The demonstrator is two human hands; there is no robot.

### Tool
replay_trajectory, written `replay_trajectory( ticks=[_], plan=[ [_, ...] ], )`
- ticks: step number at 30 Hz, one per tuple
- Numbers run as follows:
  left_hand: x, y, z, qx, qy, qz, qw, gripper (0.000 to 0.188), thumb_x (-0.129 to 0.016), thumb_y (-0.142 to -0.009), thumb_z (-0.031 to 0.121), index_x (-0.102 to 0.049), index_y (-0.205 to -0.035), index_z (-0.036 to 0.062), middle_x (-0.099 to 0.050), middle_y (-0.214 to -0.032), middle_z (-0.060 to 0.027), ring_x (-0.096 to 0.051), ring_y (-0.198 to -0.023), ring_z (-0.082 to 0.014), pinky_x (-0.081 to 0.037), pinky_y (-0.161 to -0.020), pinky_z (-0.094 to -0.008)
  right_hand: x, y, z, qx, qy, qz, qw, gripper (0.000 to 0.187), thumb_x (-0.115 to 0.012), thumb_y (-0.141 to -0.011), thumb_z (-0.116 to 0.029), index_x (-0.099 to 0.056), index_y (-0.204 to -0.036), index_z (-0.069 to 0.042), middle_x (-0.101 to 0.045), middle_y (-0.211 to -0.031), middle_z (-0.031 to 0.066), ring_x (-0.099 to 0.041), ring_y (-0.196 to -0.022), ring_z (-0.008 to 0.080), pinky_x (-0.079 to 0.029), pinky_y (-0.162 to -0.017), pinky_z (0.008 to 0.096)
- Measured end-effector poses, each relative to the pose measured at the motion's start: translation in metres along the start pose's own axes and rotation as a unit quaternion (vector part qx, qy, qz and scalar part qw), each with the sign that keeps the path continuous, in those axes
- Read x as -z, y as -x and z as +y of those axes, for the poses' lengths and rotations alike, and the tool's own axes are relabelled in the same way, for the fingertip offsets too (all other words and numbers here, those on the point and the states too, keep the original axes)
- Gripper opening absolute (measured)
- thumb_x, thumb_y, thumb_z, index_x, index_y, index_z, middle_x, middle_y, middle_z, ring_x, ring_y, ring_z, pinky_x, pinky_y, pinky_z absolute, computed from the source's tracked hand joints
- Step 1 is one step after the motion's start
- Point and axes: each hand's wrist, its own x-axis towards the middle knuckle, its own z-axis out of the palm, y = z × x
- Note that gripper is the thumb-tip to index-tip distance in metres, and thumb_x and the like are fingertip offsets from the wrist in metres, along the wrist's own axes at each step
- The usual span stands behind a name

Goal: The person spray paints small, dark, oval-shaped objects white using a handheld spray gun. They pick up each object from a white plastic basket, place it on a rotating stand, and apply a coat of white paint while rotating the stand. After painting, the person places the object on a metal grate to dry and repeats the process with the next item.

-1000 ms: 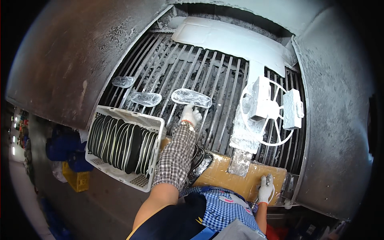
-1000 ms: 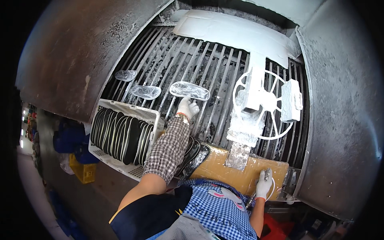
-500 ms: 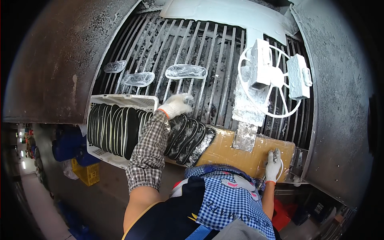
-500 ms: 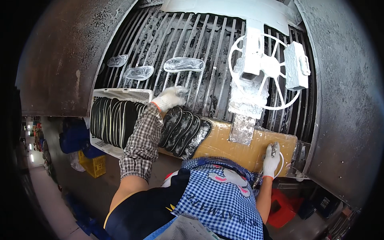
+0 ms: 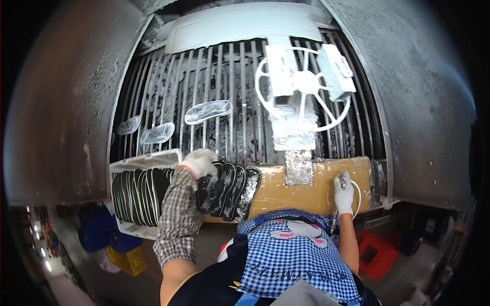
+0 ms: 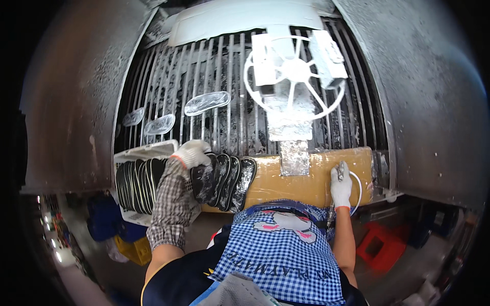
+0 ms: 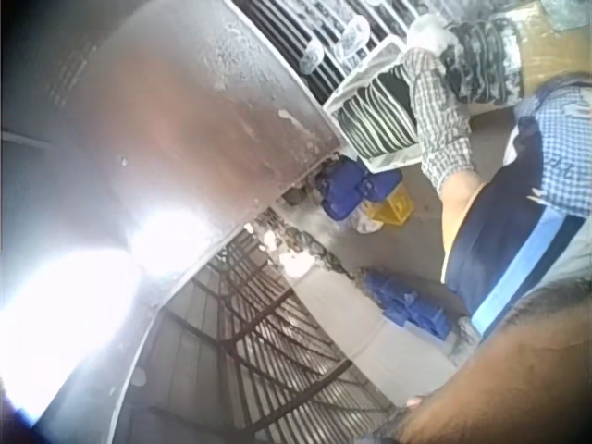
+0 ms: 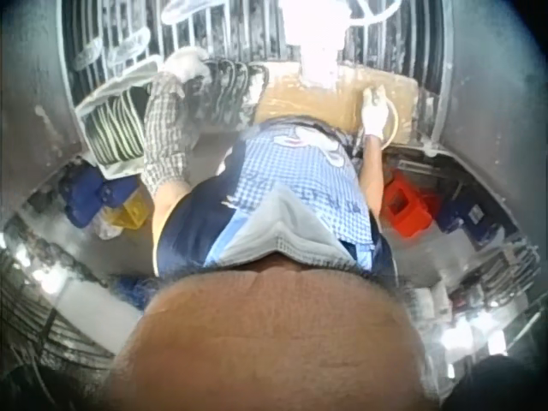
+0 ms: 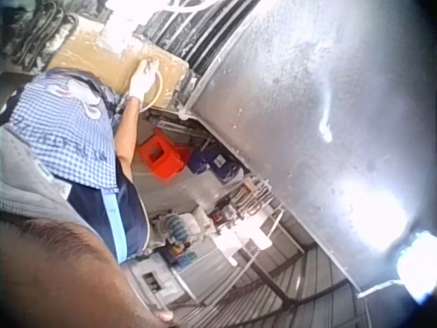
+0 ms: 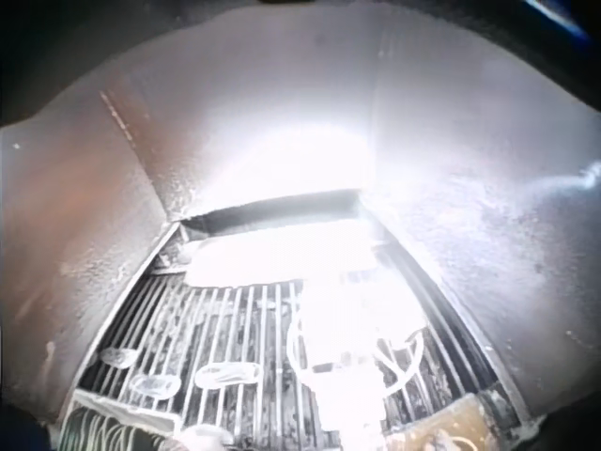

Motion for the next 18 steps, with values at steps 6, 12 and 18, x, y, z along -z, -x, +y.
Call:
replay_trajectory(
  ticks=[6,12,18],
  plan=[
    [0.076,0.110,0.061,-0.035,0.174,0.192,0.965,0.034,-0.073,-0.092,0.020,-0.068,-0.115,-0.0040,-0.076,-0.095,-0.0160,-0.074,-0.086,-0.0197,-0.060,-0.080,-0.0336,-0.006,0.005,0.006,0.035,0.049,0.043,0.997,0.059,-0.068,-0.103,-0.028,-0.053,-0.153,-0.001,-0.071,-0.127,0.0267,-0.071,-0.118,0.0363,-0.052,-0.103,0.0414],
    [0.019,0.065,0.102,-0.156,0.388,0.260,0.870,0.048,-0.069,-0.093,-0.001,-0.067,-0.141,0.0021,-0.075,-0.133,-0.0139,-0.070,-0.122,-0.0177,-0.052,-0.107,-0.0278,-0.001,0.006,-0.002,0.018,0.029,0.022,0.999,0.069,-0.071,-0.099,-0.027,-0.045,-0.161,-0.009,-0.072,-0.126,0.0257,-0.070,-0.115,0.0405,-0.052,-0.101,0.0474],
    [-0.042,0.023,0.161,-0.274,0.348,0.368,0.818,0.042,-0.072,-0.091,-0.006,-0.074,-0.132,0.0048,-0.076,-0.130,-0.0157,-0.074,-0.120,-0.0240,-0.056,-0.105,-0.0322,0.017,0.032,-0.052,0.039,-0.089,-0.015,0.995,0.073,-0.070,-0.099,-0.021,-0.041,-0.164,-0.011,-0.074,-0.124,0.0186,-0.072,-0.114,0.0300,-0.053,-0.102,0.0385]
  ],
)
